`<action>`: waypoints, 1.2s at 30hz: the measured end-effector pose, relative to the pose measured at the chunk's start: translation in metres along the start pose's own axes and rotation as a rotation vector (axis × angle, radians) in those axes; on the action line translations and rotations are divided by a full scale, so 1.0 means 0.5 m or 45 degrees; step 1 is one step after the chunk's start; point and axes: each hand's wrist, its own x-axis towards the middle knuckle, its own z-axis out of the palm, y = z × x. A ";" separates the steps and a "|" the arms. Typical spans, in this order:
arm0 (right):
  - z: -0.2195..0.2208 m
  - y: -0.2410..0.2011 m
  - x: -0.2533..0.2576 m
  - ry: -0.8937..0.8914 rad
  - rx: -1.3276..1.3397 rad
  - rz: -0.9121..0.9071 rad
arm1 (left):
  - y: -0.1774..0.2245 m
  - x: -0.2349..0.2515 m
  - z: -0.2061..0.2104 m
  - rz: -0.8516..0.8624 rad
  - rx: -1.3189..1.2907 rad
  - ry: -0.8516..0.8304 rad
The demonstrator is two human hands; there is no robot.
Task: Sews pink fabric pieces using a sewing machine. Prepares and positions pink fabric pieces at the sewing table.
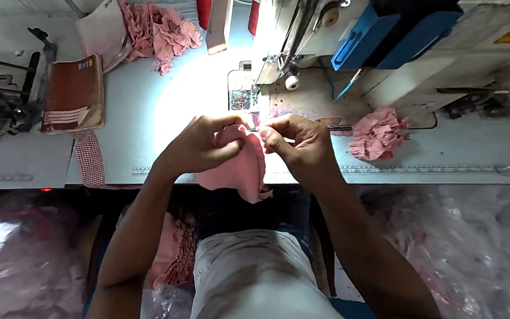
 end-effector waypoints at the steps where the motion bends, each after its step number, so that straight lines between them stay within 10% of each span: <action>1: 0.000 -0.001 -0.001 0.013 0.005 0.003 | 0.001 -0.001 -0.001 -0.018 0.029 0.023; 19: 0.025 0.018 0.019 -0.091 0.486 0.253 | -0.004 0.050 -0.100 -0.095 0.133 -0.367; 26: 0.051 0.133 0.060 0.181 -0.284 0.096 | -0.157 0.126 -0.036 -0.318 0.043 -0.419; 36: 0.020 0.168 0.062 -0.008 -0.993 -0.157 | -0.165 0.176 0.023 -0.694 0.524 -0.402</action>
